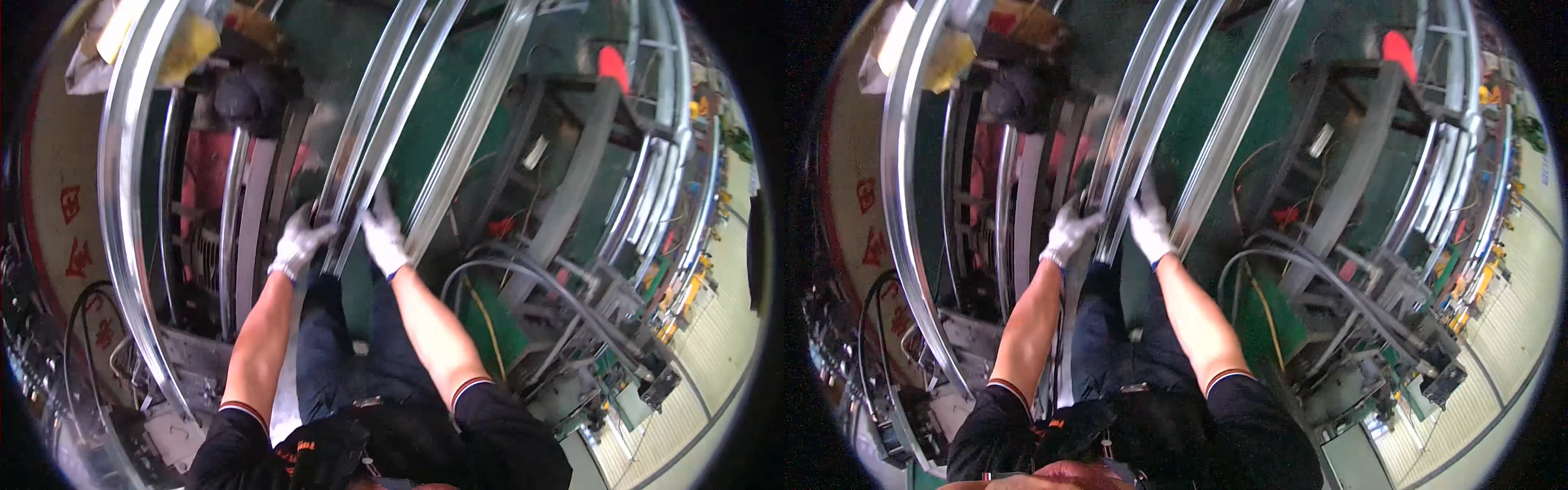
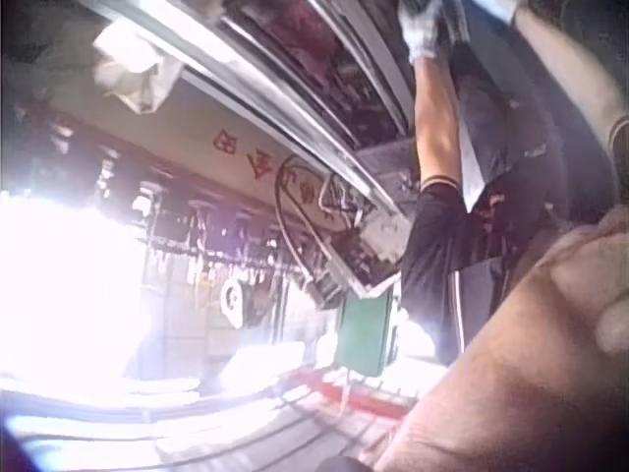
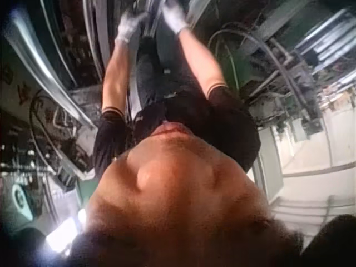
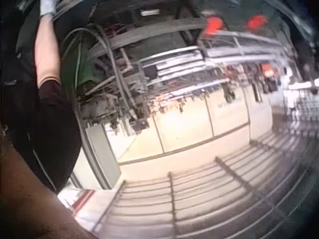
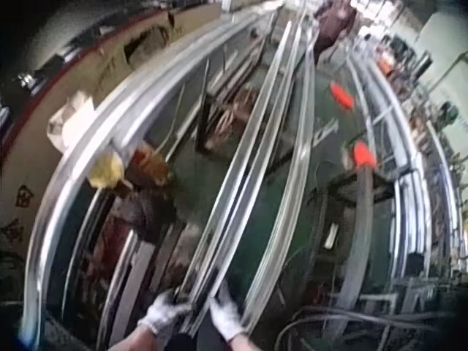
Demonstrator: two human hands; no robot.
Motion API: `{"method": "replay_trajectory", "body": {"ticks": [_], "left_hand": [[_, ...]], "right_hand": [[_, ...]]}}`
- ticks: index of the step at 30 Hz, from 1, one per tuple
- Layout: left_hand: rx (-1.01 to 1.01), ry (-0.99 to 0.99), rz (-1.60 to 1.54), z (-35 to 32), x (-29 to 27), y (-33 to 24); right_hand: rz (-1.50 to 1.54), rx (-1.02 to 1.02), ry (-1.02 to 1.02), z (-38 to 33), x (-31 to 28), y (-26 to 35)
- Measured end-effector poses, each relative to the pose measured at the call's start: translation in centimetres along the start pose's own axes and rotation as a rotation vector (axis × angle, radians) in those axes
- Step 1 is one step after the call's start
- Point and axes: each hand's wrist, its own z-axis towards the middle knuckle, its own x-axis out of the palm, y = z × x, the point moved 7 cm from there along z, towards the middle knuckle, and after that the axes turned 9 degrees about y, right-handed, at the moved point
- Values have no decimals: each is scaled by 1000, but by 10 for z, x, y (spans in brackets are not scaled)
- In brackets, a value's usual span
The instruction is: Adjusting a metal processing production line using a wrench after organizing metal profiles.
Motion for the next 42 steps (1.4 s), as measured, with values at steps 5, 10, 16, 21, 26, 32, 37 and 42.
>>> {"method": "replay_trajectory", "body": {"ticks": [5,10,16,21,26,32,37,42], "left_hand": [[-15,-22,45,30,9,0],[-23,99,105,60,21,-37],[111,30,40,77,12,-31],[117,-6,251,75,-7,-1],[-53,26,-100,47,1,40],[-133,-127,-433,14,10,83],[-139,-128,-472,-3,23,81],[-166,-134,-411,-12,21,87]], "right_hand": [[117,-189,-52,20,-8,-10],[93,-194,-137,50,-34,1],[165,-63,-156,90,-54,13],[75,-182,-262,106,-59,32],[532,-108,-239,85,-40,-3],[765,-14,-96,44,15,-40],[495,-16,-86,30,26,-45],[308,53,-80,30,23,-45]]}}
